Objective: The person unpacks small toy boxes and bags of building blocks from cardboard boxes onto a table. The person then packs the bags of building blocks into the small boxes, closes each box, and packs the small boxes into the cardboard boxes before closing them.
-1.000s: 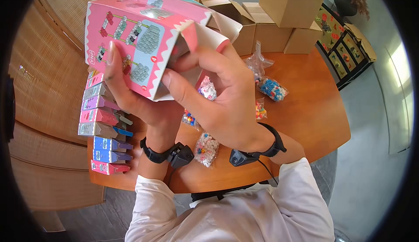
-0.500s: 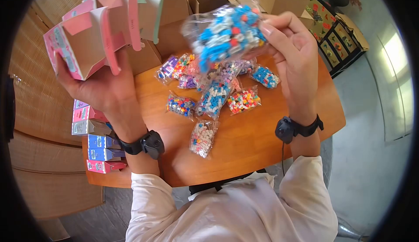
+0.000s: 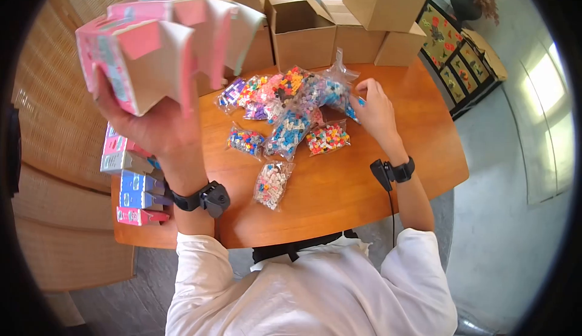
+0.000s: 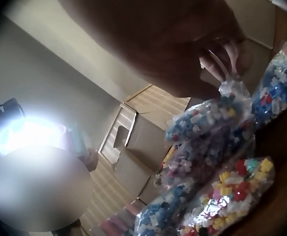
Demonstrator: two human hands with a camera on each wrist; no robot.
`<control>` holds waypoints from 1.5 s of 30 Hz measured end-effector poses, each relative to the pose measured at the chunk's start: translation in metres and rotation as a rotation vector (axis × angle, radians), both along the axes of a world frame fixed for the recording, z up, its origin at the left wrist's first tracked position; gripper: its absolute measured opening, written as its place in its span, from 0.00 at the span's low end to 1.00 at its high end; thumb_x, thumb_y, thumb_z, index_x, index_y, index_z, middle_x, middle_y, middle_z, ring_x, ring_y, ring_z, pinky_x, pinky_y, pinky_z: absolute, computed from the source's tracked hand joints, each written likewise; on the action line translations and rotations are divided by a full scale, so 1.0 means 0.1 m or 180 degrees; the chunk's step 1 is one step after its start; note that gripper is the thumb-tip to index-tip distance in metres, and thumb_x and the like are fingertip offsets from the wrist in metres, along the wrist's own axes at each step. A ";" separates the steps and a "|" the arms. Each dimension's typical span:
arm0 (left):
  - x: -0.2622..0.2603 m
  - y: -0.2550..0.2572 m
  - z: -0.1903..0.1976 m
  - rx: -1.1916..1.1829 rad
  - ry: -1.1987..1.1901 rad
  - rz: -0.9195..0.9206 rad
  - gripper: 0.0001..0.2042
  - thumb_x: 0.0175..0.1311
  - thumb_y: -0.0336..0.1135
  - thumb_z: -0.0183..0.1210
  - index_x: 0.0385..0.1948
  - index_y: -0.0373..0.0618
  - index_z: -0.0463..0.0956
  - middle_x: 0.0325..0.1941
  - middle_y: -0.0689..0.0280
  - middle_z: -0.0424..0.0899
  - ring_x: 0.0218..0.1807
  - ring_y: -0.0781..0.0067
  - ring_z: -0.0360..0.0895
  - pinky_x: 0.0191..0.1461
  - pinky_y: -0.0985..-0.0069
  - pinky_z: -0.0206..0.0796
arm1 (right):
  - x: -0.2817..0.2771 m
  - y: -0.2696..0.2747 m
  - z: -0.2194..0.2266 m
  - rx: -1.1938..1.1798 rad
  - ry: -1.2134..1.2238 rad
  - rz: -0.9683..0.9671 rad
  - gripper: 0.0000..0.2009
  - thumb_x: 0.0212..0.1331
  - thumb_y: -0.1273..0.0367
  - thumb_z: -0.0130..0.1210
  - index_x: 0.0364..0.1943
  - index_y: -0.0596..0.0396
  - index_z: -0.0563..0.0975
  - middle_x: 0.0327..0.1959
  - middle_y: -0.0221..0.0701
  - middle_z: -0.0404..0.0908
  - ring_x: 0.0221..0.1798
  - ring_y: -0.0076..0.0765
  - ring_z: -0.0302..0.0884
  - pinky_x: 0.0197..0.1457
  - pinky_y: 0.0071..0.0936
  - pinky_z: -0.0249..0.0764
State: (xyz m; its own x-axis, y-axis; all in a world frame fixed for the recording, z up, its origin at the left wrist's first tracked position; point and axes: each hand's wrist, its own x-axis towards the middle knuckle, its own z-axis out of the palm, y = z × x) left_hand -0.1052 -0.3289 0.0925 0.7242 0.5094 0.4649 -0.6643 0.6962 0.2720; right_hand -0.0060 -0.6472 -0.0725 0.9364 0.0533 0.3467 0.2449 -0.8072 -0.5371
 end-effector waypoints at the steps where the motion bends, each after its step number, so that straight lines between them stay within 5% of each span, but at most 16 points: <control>1: -0.06 -0.02 -0.04 -0.0036 0.0072 -0.0100 0.23 0.72 0.52 0.59 0.60 0.47 0.74 0.58 0.67 0.83 0.61 0.68 0.79 0.69 0.62 0.69 | -0.03 -0.03 -0.06 -0.0325 -0.0397 0.0232 0.16 0.63 0.64 0.66 0.49 0.57 0.76 0.48 0.43 0.81 0.47 0.50 0.83 0.50 0.42 0.79; 3: -0.20 -0.01 -0.10 0.0108 0.0199 0.0034 0.23 0.72 0.51 0.58 0.60 0.46 0.74 0.58 0.68 0.83 0.60 0.69 0.80 0.68 0.62 0.70 | -0.11 -0.05 0.05 -0.0342 -0.0066 0.0320 0.18 0.64 0.65 0.65 0.53 0.57 0.75 0.51 0.44 0.79 0.54 0.55 0.80 0.55 0.43 0.77; 6: -0.49 -0.14 -0.26 0.0273 0.0389 -0.0014 0.21 0.71 0.46 0.61 0.58 0.43 0.73 0.54 0.66 0.83 0.55 0.72 0.81 0.61 0.66 0.73 | -0.25 0.06 0.23 -0.0524 -0.0563 0.0317 0.20 0.66 0.65 0.64 0.57 0.59 0.74 0.54 0.42 0.79 0.52 0.48 0.82 0.54 0.42 0.78; 8: -0.68 -0.24 -0.38 0.0463 0.0598 -0.0229 0.20 0.69 0.41 0.64 0.55 0.40 0.73 0.50 0.65 0.82 0.50 0.74 0.83 0.55 0.70 0.77 | -0.54 0.34 0.67 0.1178 0.0221 0.0468 0.23 0.69 0.64 0.61 0.63 0.59 0.72 0.60 0.41 0.78 0.58 0.41 0.80 0.58 0.39 0.77; 9: -0.78 -0.24 -0.44 0.0558 0.0713 -0.0375 0.19 0.68 0.39 0.66 0.54 0.39 0.73 0.48 0.64 0.82 0.47 0.76 0.84 0.52 0.72 0.78 | -0.64 0.50 0.80 0.1166 0.0284 0.0605 0.23 0.69 0.64 0.61 0.63 0.59 0.72 0.60 0.41 0.78 0.58 0.41 0.80 0.58 0.39 0.77; 11: -1.04 -0.21 -0.63 0.0668 0.0882 -0.0304 0.20 0.67 0.39 0.66 0.54 0.38 0.72 0.46 0.63 0.83 0.44 0.76 0.84 0.49 0.73 0.78 | -0.87 0.80 0.95 0.2318 0.0454 0.2207 0.31 0.68 0.58 0.64 0.70 0.59 0.67 0.67 0.39 0.73 0.67 0.39 0.73 0.67 0.39 0.72; 17: -1.68 -0.03 -1.26 0.1315 0.1430 0.0401 0.22 0.66 0.42 0.67 0.55 0.36 0.73 0.46 0.63 0.84 0.45 0.75 0.83 0.51 0.74 0.77 | -1.14 1.67 1.03 0.2177 0.1964 0.3997 0.56 0.49 0.51 0.78 0.77 0.56 0.55 0.73 0.43 0.65 0.76 0.45 0.63 0.77 0.45 0.60; 21: -1.97 0.12 -1.48 0.1065 0.1608 0.0871 0.26 0.68 0.45 0.66 0.59 0.34 0.73 0.51 0.60 0.84 0.48 0.72 0.83 0.53 0.71 0.76 | -1.34 2.08 1.13 0.1606 0.2096 0.4121 0.64 0.40 0.43 0.79 0.79 0.54 0.52 0.74 0.40 0.63 0.78 0.43 0.59 0.80 0.41 0.55; 24: -1.99 0.17 -1.58 0.1279 0.1577 0.1307 0.24 0.73 0.43 0.63 0.61 0.35 0.70 0.55 0.60 0.82 0.54 0.71 0.81 0.59 0.70 0.74 | -1.31 2.25 1.07 0.1165 0.1594 0.4437 0.61 0.42 0.55 0.79 0.80 0.54 0.51 0.74 0.42 0.62 0.78 0.45 0.59 0.81 0.41 0.54; 27: -1.91 0.23 -1.71 0.1242 0.1675 0.1201 0.23 0.77 0.40 0.59 0.65 0.37 0.66 0.61 0.59 0.78 0.61 0.71 0.78 0.65 0.68 0.70 | -1.15 2.35 0.96 0.0780 0.1057 0.4351 0.59 0.43 0.53 0.79 0.79 0.57 0.53 0.69 0.46 0.65 0.75 0.49 0.63 0.77 0.42 0.60; 30: -1.82 0.33 -1.61 0.0740 0.1458 0.0329 0.23 0.77 0.36 0.58 0.67 0.38 0.62 0.64 0.58 0.76 0.66 0.69 0.74 0.70 0.66 0.66 | -1.11 2.39 0.99 0.0458 0.0867 0.4178 0.59 0.42 0.53 0.78 0.79 0.57 0.54 0.70 0.46 0.64 0.76 0.49 0.62 0.78 0.42 0.59; 34: -1.97 0.39 -1.49 0.0551 0.1386 0.0361 0.24 0.74 0.33 0.58 0.67 0.37 0.62 0.64 0.58 0.76 0.67 0.67 0.74 0.72 0.63 0.64 | -1.28 2.50 1.17 0.0153 0.0542 0.4089 0.58 0.42 0.54 0.77 0.78 0.57 0.55 0.70 0.47 0.65 0.75 0.50 0.62 0.78 0.42 0.58; 37: -2.20 0.54 -1.44 0.0775 0.1493 0.0479 0.31 0.70 0.33 0.53 0.74 0.41 0.56 0.73 0.56 0.68 0.75 0.58 0.66 0.79 0.54 0.55 | -1.43 2.75 1.22 0.0175 0.0172 0.4288 0.58 0.42 0.53 0.77 0.78 0.59 0.56 0.68 0.49 0.65 0.73 0.54 0.63 0.76 0.44 0.60; 41: -2.33 0.77 -1.10 0.0736 0.1282 0.2230 0.41 0.66 0.25 0.53 0.80 0.42 0.42 0.79 0.52 0.58 0.79 0.55 0.59 0.79 0.51 0.54 | -1.70 3.26 1.28 0.0235 -0.0094 0.4409 0.58 0.42 0.50 0.76 0.76 0.62 0.56 0.66 0.52 0.65 0.71 0.60 0.65 0.74 0.48 0.63; 43: -2.37 0.93 -1.11 0.0750 0.1283 0.2390 0.40 0.66 0.25 0.52 0.80 0.41 0.41 0.80 0.52 0.56 0.80 0.56 0.57 0.80 0.52 0.52 | -1.80 3.55 1.23 0.0173 -0.0217 0.4327 0.60 0.41 0.45 0.75 0.77 0.62 0.56 0.68 0.57 0.64 0.71 0.65 0.63 0.74 0.51 0.63; 45: -2.40 1.13 -1.15 0.0774 0.1257 0.2557 0.40 0.67 0.24 0.51 0.80 0.40 0.40 0.81 0.52 0.54 0.81 0.57 0.55 0.81 0.54 0.50 | -1.87 3.81 1.23 0.0080 -0.0364 0.4252 0.61 0.39 0.39 0.74 0.73 0.66 0.59 0.62 0.69 0.65 0.67 0.78 0.66 0.67 0.66 0.62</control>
